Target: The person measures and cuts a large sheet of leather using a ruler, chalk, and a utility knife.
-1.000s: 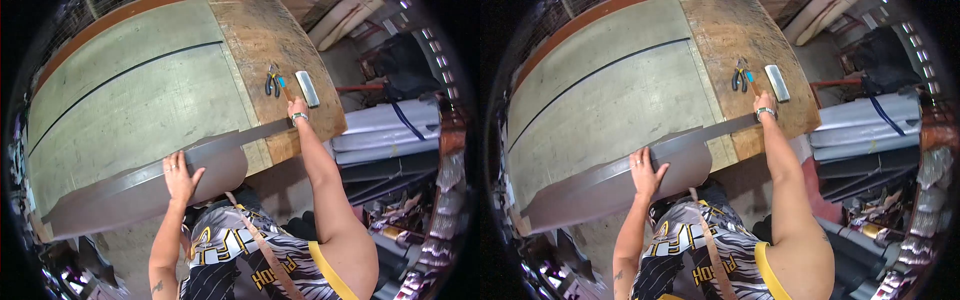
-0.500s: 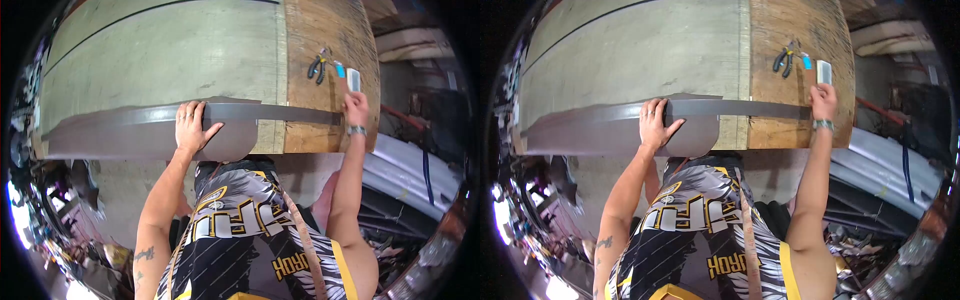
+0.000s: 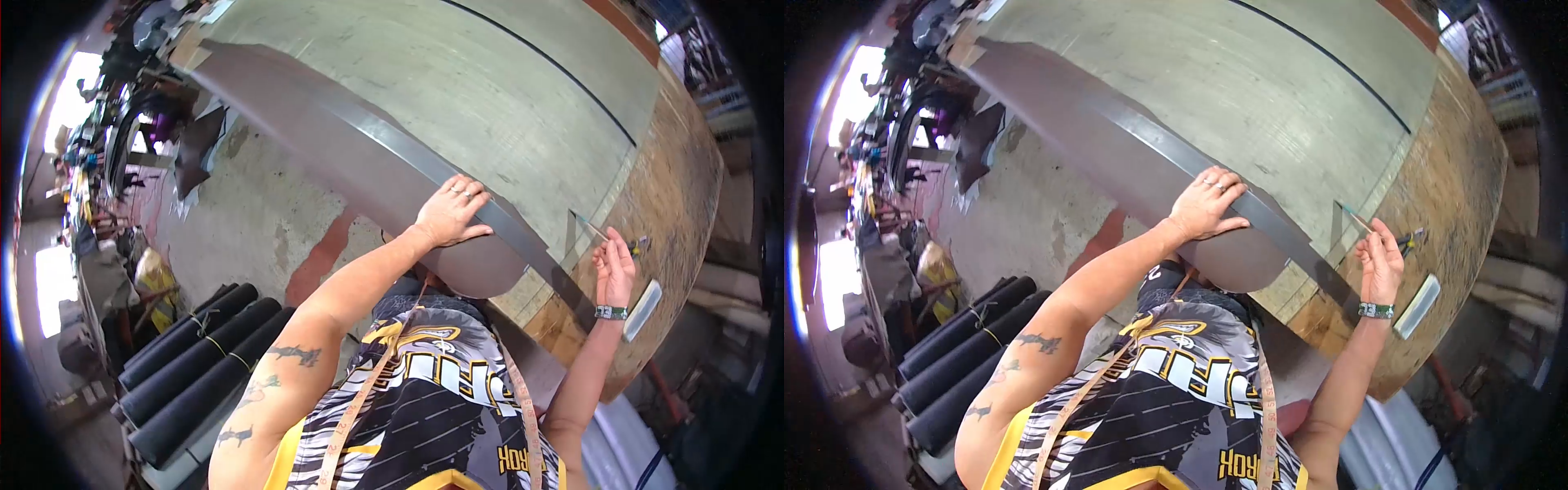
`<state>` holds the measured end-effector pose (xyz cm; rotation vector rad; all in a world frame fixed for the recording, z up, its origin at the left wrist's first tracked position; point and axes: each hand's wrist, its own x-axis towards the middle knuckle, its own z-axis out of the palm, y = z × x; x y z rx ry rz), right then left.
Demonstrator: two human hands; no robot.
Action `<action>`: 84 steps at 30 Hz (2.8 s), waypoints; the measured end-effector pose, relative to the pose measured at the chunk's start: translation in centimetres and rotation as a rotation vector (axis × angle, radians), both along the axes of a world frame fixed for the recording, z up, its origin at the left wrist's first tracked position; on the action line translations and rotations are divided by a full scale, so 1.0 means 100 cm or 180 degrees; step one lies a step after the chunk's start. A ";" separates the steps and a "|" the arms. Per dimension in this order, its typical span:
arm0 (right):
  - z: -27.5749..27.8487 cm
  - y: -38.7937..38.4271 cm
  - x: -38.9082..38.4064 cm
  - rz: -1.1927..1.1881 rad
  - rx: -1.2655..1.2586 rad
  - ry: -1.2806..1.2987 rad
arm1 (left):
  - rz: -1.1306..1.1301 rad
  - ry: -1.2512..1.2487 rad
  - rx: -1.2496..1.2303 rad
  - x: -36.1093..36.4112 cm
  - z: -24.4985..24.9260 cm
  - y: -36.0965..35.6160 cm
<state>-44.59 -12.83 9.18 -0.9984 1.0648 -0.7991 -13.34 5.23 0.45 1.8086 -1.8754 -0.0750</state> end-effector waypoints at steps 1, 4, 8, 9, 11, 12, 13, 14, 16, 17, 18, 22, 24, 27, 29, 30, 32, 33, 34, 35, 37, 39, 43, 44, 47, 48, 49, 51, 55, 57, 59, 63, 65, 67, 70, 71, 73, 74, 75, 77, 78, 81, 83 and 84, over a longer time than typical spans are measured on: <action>-0.003 -0.008 0.006 -0.0016 -0.0247 0.0194 | 0.0029 0.0004 -0.0096 0.000 -0.001 0.000; -0.015 -0.035 0.012 0.0348 -0.1009 0.1814 | 0.0124 0.0057 0.0023 -0.001 -0.005 0.003; -0.038 -0.050 0.025 0.0382 -0.2926 0.2638 | 0.0256 0.0160 0.0077 -0.007 -0.009 0.007; -0.042 -0.051 0.029 0.0339 -0.2839 0.2696 | 0.0299 0.0168 0.0129 -0.009 -0.007 0.010; -0.058 -0.053 0.033 0.0375 -0.2332 0.2634 | 0.0440 0.0127 0.0240 -0.012 -0.007 0.020; -0.070 -0.059 0.032 0.0440 -0.1919 0.2518 | 0.0523 0.0077 0.0286 -0.011 -0.007 0.026; -0.081 -0.062 0.032 0.0492 -0.1512 0.2397 | 0.0595 0.0021 0.0321 -0.005 -0.007 0.029; -0.092 -0.063 0.032 0.0493 -0.1353 0.2217 | 0.0759 -0.0020 0.0436 0.004 -0.007 0.033; -0.110 -0.064 0.032 0.0510 -0.1033 0.1871 | 0.1092 -0.0077 0.0662 0.029 -0.007 0.043; -0.111 -0.062 0.033 0.0523 -0.1059 0.1914 | 0.1267 -0.0105 0.0730 0.048 -0.005 0.047; -0.112 -0.059 0.035 0.0538 -0.1085 0.1957 | 0.1420 -0.0174 0.0754 0.070 -0.004 0.052; -0.122 -0.062 0.030 0.0863 -0.1386 0.2371 | 0.1936 -0.0275 0.0741 0.173 -0.002 0.070; -0.114 -0.059 0.029 0.0902 -0.1378 0.2655 | 0.2137 -0.0345 0.0753 0.232 -0.005 0.078; -0.077 -0.050 0.060 0.0866 -0.0795 0.3121 | 0.2404 -0.0404 0.0835 0.334 -0.005 0.091; -0.060 -0.043 0.093 0.0657 -0.0872 0.3215 | 0.2549 -0.0433 0.0852 0.409 -0.005 0.103; -0.052 -0.042 0.118 0.0616 -0.0893 0.3283 | 0.2620 -0.0456 0.0835 0.451 -0.007 0.109; -0.031 -0.039 0.185 0.0707 -0.0952 0.2861 | 0.2756 -0.0491 0.0830 0.530 -0.007 0.120; -0.022 -0.037 0.221 0.0772 -0.0985 0.2674 | 0.2820 -0.0471 0.0900 0.568 -0.004 0.125; -0.013 -0.037 0.267 0.0910 -0.1030 0.2597 | 0.2872 -0.0462 0.0900 0.606 -0.005 0.130; -0.004 -0.033 0.325 0.1050 -0.1048 0.2533 | 0.2919 -0.0500 0.0969 0.642 -0.004 0.135; 0.010 -0.018 0.448 0.1420 -0.1053 0.2293 | 0.2989 -0.0593 0.0902 0.712 -0.007 0.148; 0.006 -0.013 0.575 0.1955 -0.1124 0.1950 | 0.3025 -0.0644 0.0743 0.769 -0.014 0.159; 0.009 0.036 0.827 0.2940 -0.1773 0.1484 | 0.2998 -0.0638 0.0630 0.791 -0.011 0.166; 0.001 0.053 0.885 0.2983 -0.1686 0.1077 | 0.2979 -0.0557 0.0578 0.791 -0.007 0.166; -0.013 0.097 1.029 0.3297 -0.2525 0.0849 | 0.2926 -0.0292 0.0197 0.793 -0.007 0.169; -0.012 0.114 1.064 0.3341 -0.2601 0.0892 | 0.2927 -0.0221 0.0154 0.794 -0.007 0.169; -0.016 0.128 1.096 0.3381 -0.2673 0.0935 | 0.2923 -0.0150 0.0115 0.796 -0.006 0.169; -0.038 0.145 1.141 0.3413 -0.2535 0.0626 | 0.2923 0.0041 0.0187 0.797 -0.001 0.169; -0.060 0.154 1.173 0.3608 -0.2668 0.0892 | 0.2936 0.0188 0.0239 0.797 0.000 0.169; -0.064 0.153 1.177 0.3665 -0.2581 0.0848 | 0.2922 0.0225 0.0276 0.799 0.000 0.170; -0.068 0.151 1.178 0.3686 -0.2533 0.0822 | 0.2914 0.0232 0.0221 0.799 0.001 0.170; -0.074 0.147 1.183 0.3701 -0.2655 0.0640 | 0.2905 0.0200 0.0069 0.798 0.001 0.171; -0.077 0.145 1.183 0.3714 -0.2706 0.0605 | 0.2903 0.0185 -0.0026 0.799 0.001 0.171; -0.070 0.148 1.181 0.3730 -0.2695 0.0694 | 0.2911 0.0182 -0.0078 0.798 0.000 0.171; -0.060 0.153 1.178 0.3698 -0.2853 0.0894 | 0.2924 0.0164 -0.0093 0.798 0.000 0.169; -0.060 0.153 1.179 0.3688 -0.3028 0.0917 | 0.2927 0.0155 -0.0085 0.798 0.001 0.169; -0.062 0.155 1.186 0.3663 -0.3374 0.0955 | 0.2920 0.0150 -0.0077 0.798 0.001 0.168; -0.063 0.153 1.188 0.3685 -0.3443 0.1014 | 0.2910 0.0157 -0.0068 0.797 0.001 0.167; -0.060 0.155 1.191 0.3704 -0.3505 0.1082 | 0.2892 0.0171 -0.0055 0.797 0.001 0.166; -0.065 0.151 1.200 0.3774 -0.3250 0.1202 | 0.2876 0.0166 0.0047 0.798 0.000 0.167; -0.062 0.151 1.200 0.3814 -0.3108 0.1284 | 0.2871 0.0169 0.0089 0.797 -0.001 0.168; -0.057 0.153 1.201 0.3881 -0.2693 0.1402 | 0.2851 0.0195 0.0269 0.795 0.000 0.167; -0.062 0.151 1.200 0.3868 -0.2714 0.1299 | 0.2863 0.0215 0.0363 0.796 0.000 0.167; -0.065 0.149 1.201 0.3870 -0.2719 0.1244 | 0.2869 0.0241 0.0410 0.795 0.001 0.167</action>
